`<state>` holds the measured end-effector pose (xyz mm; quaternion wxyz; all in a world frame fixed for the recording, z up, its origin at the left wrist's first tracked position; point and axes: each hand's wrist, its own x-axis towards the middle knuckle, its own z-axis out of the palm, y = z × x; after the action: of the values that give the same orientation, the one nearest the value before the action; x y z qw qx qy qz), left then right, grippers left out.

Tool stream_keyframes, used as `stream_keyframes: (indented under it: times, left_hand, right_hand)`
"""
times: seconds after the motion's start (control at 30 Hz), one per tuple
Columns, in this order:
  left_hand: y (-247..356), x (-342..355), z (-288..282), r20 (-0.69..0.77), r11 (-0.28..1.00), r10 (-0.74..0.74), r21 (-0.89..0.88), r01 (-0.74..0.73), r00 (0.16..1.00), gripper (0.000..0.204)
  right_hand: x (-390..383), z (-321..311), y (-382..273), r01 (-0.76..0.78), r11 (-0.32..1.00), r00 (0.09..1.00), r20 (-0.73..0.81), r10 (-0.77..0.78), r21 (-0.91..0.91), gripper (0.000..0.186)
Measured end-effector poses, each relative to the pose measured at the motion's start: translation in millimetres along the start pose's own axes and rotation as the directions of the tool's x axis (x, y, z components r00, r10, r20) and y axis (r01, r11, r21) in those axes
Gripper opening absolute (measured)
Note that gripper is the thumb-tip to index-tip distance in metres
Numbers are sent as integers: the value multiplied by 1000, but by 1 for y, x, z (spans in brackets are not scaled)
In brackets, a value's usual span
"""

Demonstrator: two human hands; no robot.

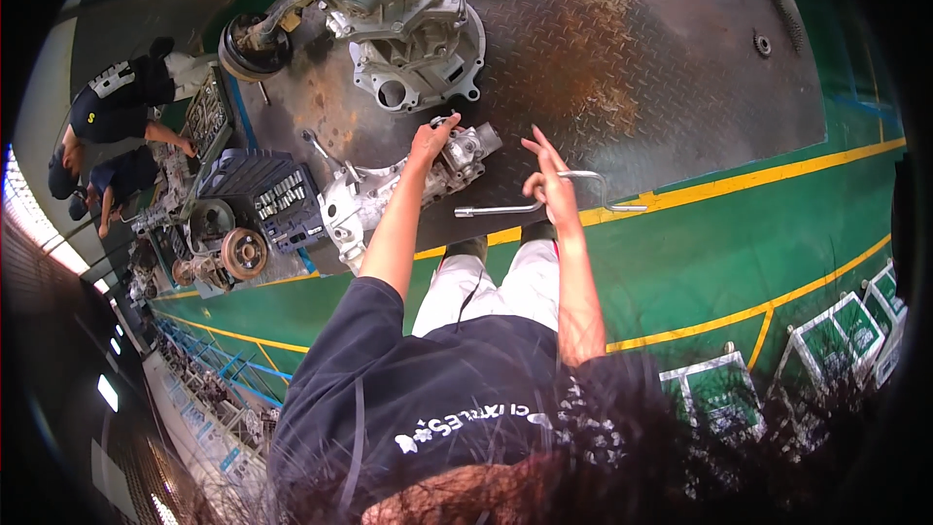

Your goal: The person assembles parts of an automotive transmission, using a socket wrench to tighten bolts on the housing and various components on a workbench.

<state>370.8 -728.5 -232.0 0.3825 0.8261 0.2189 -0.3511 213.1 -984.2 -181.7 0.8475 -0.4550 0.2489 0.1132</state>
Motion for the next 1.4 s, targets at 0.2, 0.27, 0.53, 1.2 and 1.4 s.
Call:
stream_keyframes:
  times: [0.2, 0.27, 0.53, 1.2, 1.4]
  left_hand:
    - [25, -14, 20, 129, 973, -12, -226, 41, 992, 52]
    - [17, -11, 12, 118, 978, -34, -201, 57, 992, 53]
    - [0, -16, 6, 9, 999, 48, 10, -48, 999, 60]
    - [13, -177, -50, -71, 960, 271, -51, -275, 960, 59]
    - [13, -197, -117, 244, 879, 461, -253, -403, 853, 52]
  right_hand:
    - [77, 0, 87, 56, 928, 968, -207, -141, -368, 54]
    - [91, 18, 90, -48, 943, 982, -187, -16, -330, 56]
    - [126, 39, 115, -146, 958, 989, -59, 136, -248, 51]
    - [-41, 119, 52, 65, 942, 849, -478, -226, -330, 27]
    - [-108, 190, 18, 85, 741, 781, -418, -464, -666, 34]
